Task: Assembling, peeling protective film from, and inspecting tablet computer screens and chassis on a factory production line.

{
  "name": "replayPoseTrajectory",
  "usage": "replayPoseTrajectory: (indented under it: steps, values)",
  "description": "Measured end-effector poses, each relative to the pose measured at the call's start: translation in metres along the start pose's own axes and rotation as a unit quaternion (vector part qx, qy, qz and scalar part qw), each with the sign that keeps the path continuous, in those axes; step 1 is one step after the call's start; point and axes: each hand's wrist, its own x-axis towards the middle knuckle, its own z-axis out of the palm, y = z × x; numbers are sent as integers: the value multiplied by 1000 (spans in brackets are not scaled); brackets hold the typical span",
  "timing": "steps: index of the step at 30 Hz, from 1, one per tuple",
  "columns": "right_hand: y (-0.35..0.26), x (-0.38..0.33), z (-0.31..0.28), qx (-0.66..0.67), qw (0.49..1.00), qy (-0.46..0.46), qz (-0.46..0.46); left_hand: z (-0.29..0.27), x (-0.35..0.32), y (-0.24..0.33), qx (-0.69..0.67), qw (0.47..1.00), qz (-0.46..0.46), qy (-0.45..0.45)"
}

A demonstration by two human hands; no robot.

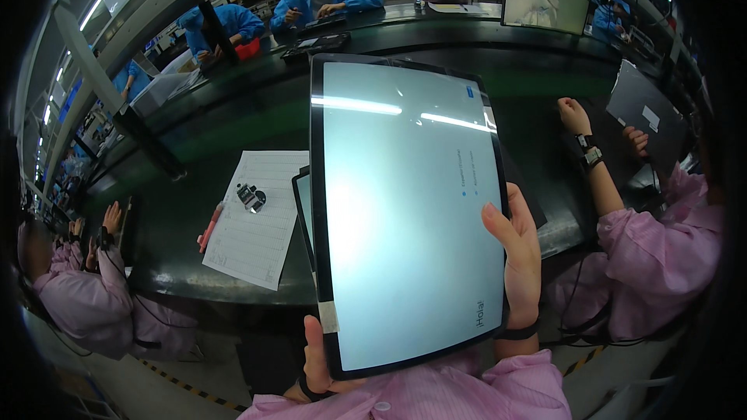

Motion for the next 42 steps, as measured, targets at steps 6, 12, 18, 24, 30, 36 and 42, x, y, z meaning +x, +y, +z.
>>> replayPoseTrajectory:
  steps: [6,12,18,24,30,36,42]
  values:
    - [-3,1,-3,-4,1000,-23,-9,-3,-45,-5,-386,859,-323,91]
    - [-2,-2,1,1,1000,-8,-6,-2,-49,-9,-456,829,-292,139]
    - [4,3,0,-22,1000,-8,6,0,16,0,68,996,58,16]
    - [11,8,-6,-25,999,-15,24,2,29,8,103,993,50,18]
    - [12,9,-3,-18,999,-8,32,0,28,7,80,996,39,28]
    - [11,9,6,28,999,7,37,-5,24,8,44,999,4,31]
    - [11,6,4,32,999,7,31,-5,26,1,-28,999,5,46]
